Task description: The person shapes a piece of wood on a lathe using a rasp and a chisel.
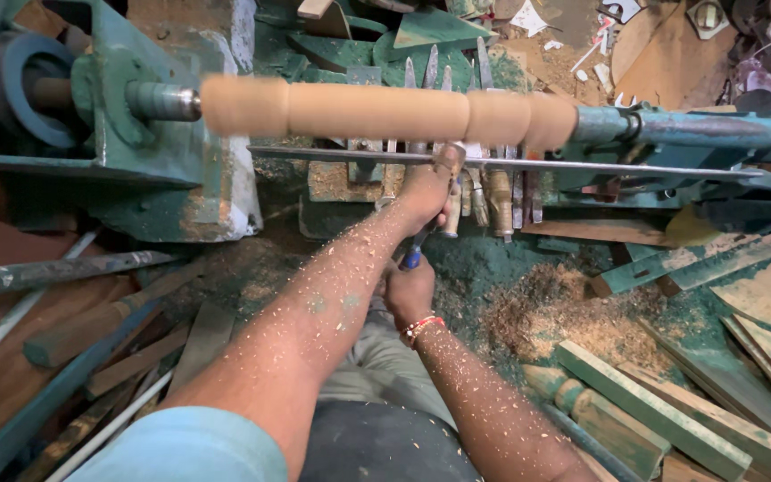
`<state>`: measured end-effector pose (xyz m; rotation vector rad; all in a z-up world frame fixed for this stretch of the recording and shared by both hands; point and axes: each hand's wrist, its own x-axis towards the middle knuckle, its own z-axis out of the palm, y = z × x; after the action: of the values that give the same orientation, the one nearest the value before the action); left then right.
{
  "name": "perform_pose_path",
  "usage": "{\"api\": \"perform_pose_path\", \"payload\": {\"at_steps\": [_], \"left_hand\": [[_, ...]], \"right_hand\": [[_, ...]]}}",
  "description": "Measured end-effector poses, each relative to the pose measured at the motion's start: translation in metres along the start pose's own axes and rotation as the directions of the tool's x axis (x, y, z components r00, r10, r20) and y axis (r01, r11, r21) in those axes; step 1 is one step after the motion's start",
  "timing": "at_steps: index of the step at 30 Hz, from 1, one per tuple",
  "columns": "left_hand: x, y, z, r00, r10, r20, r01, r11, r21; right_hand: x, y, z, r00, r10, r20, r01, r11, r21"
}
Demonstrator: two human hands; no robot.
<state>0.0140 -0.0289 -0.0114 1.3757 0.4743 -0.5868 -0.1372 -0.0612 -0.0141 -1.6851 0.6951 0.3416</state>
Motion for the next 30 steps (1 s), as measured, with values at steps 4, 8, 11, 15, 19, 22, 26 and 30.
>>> {"api": "perform_pose_path", "payload": {"at_steps": [4, 8, 11, 15, 19, 22, 26, 30], "left_hand": [[-0.004, -0.002, -0.014, 1.0, 0.016, 0.014, -0.016, 1.0, 0.0], [-0.009, -0.001, -0.028, 0.999, 0.036, -0.008, -0.035, 0.997, 0.062], [-0.011, -0.001, -0.035, 0.999, 0.01, -0.053, -0.005, 0.995, 0.096], [-0.014, -0.005, -0.047, 0.998, 0.036, -0.047, -0.034, 0.999, 0.042], [-0.02, -0.007, -0.058, 0.994, 0.098, -0.055, -0.102, 0.993, -0.066], [-0.024, -0.006, -0.071, 0.999, 0.035, -0.041, -0.036, 0.999, -0.006], [-0.029, -0.004, -0.082, 0.997, 0.042, -0.069, -0.046, 0.998, -0.052], [-0.037, -0.003, -0.092, 0.993, 0.027, -0.117, -0.034, 0.997, -0.065]], "right_hand": [[-0.007, -0.003, 0.008, 0.999, 0.022, 0.025, -0.022, 0.999, -0.035], [-0.01, 0.0, 0.015, 0.994, -0.073, 0.081, 0.077, 0.996, -0.045], [-0.01, 0.003, 0.021, 0.99, -0.113, 0.082, 0.118, 0.991, -0.058], [-0.016, 0.004, 0.029, 0.995, 0.01, 0.098, -0.005, 0.999, -0.051], [-0.018, -0.002, 0.036, 0.991, 0.024, 0.128, -0.009, 0.993, -0.115], [-0.023, -0.003, 0.04, 0.993, -0.062, 0.103, 0.086, 0.963, -0.254], [-0.027, -0.004, 0.044, 0.962, -0.224, 0.157, 0.258, 0.933, -0.25], [-0.03, -0.005, 0.05, 0.977, -0.146, 0.153, 0.185, 0.942, -0.281]]}}
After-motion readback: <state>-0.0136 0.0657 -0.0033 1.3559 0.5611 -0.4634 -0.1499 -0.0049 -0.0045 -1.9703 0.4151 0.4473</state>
